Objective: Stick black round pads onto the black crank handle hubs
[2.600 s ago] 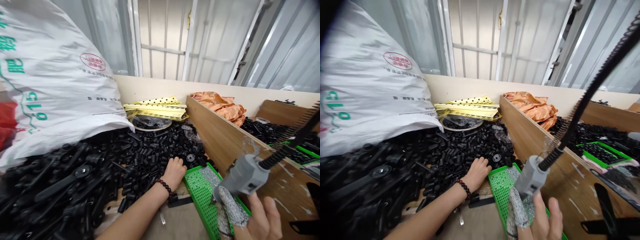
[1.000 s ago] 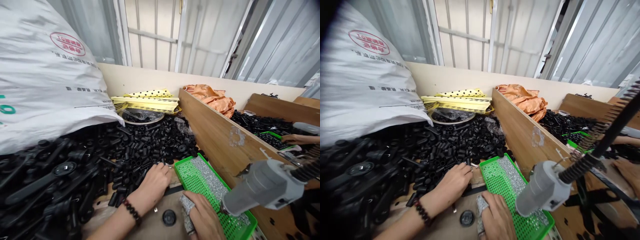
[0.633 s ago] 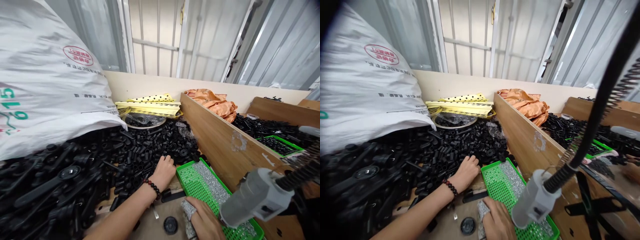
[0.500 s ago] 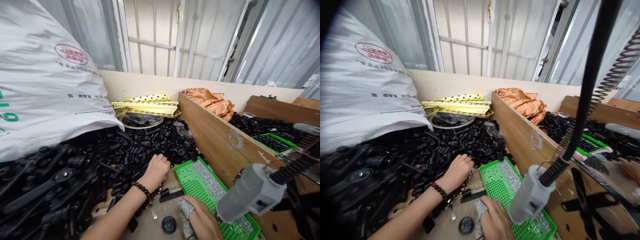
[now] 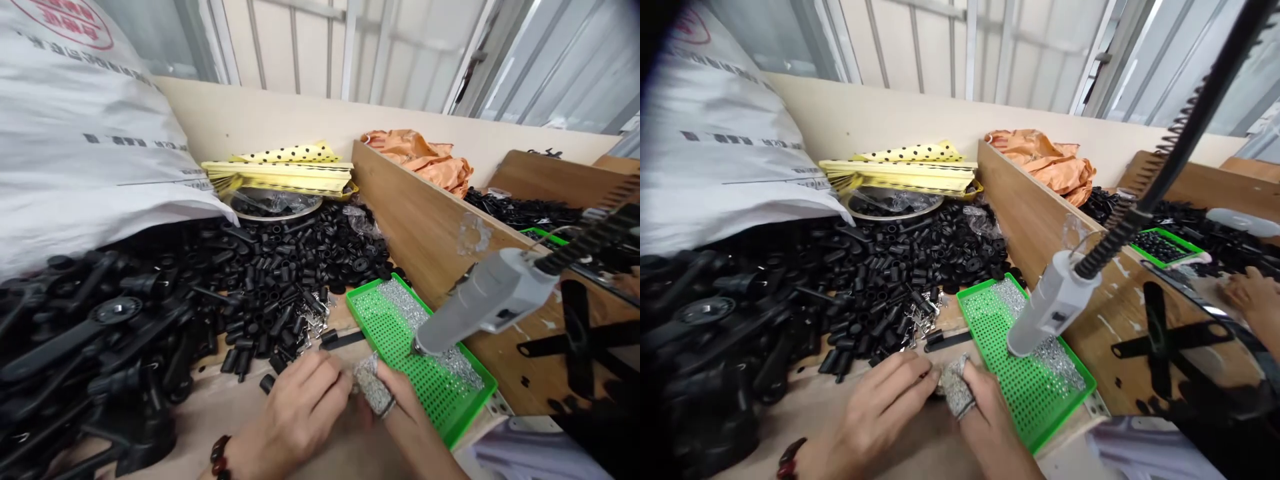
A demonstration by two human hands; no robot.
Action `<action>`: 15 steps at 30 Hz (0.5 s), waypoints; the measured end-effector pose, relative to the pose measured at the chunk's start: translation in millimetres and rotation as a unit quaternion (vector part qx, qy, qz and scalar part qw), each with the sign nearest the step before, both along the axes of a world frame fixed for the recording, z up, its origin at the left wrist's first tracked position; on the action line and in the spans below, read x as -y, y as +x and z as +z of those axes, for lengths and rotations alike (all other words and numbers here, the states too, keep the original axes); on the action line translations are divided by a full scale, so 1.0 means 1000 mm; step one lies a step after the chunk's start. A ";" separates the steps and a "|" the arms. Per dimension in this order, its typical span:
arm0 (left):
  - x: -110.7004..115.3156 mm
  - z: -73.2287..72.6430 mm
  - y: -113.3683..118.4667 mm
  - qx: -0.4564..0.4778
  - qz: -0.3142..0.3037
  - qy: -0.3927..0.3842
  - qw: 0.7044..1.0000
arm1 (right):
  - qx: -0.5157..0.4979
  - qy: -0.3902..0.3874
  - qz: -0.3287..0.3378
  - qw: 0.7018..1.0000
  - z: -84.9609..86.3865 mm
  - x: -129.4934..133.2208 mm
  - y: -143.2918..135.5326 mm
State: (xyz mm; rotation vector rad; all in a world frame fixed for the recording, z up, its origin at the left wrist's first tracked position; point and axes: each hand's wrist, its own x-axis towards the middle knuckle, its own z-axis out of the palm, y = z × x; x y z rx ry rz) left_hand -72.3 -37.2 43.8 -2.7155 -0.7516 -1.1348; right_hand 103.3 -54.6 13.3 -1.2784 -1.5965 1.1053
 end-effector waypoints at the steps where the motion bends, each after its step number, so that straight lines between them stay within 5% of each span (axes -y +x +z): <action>1: 0.000 -0.002 0.000 -0.006 -0.001 0.005 1.000 | -0.015 -0.022 0.004 1.000 -0.003 0.003 -0.003; 6: 0.005 -0.006 0.001 -0.015 -0.004 -0.013 1.000 | -0.054 -0.067 -0.050 0.995 -0.019 0.018 -0.005; 10: 0.015 -0.018 0.011 0.044 0.086 -0.157 0.983 | 0.034 0.038 -0.080 0.995 -0.019 0.023 0.018; 15: 0.022 -0.041 0.022 -0.121 0.145 -0.297 0.936 | 0.214 0.238 -0.079 0.944 0.004 0.023 0.042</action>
